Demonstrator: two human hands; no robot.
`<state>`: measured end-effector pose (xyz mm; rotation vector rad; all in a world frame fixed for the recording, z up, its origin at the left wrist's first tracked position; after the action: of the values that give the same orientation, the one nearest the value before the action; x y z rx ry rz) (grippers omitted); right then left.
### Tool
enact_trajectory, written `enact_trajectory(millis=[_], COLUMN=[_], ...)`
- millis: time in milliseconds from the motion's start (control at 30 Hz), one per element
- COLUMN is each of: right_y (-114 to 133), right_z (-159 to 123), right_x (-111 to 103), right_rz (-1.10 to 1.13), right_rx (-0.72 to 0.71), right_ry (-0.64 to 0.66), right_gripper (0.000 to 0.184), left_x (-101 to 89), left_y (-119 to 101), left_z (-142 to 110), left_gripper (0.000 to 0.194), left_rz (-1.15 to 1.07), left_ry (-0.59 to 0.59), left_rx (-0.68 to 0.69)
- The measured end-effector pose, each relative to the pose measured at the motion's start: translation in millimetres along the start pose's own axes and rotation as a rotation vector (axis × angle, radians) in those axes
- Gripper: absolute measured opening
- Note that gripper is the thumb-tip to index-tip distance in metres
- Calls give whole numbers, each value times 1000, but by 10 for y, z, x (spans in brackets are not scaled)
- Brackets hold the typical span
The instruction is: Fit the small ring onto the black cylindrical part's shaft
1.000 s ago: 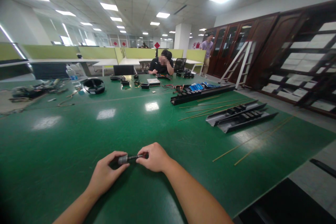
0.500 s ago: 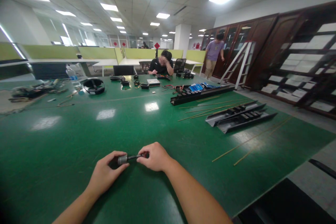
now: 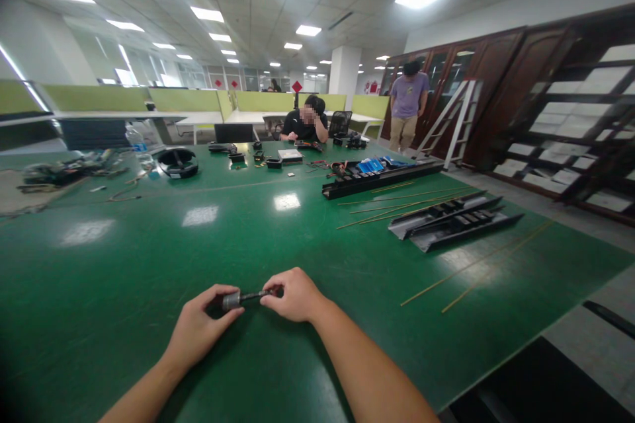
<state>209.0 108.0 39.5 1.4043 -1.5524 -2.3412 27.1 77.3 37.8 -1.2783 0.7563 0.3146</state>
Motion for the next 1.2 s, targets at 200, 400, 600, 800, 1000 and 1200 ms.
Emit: enact_trajectory(millis=[200,400,600,800,1000,1200], right_y=[6,-6,-25,-31,-37,-16], right_z=[-4,0,-3,-4,-3,-5], right_x=[-17,-22,-19,-22,-18,-38], right_rz=[-4,-12,-22,6,4,-9], right_rx=[-5,1,4,-3,5,17], right_ry=[-3,-7,-14,-15,-9,-5], right_gripper=[17,18,17,17,17,17], left_x=[-11,-17,-9,-17,-23,-36], left_y=[-6,-3,12,2,-5,-32], left_z=[-3,5,-3,-7,-5,-2], left_gripper=[26,25,25,25,26,26], left_rz=[0,-3,-1,-8,-2,1], left_ry=[-10,-10,-8,-13,-18,-20], left_rx=[-2,-12,-18,-17,-12,-8])
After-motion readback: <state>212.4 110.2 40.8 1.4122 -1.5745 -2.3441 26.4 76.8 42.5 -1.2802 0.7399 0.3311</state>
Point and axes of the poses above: each hand's wrist, its own z-axis towards the middle knuckle, its own x-axis out of the palm, y = z × x, the point moved 9 cm from there along z, towards the middle knuckle, and after that the axes turned 15 degrees about y, right-handed, at the moved point
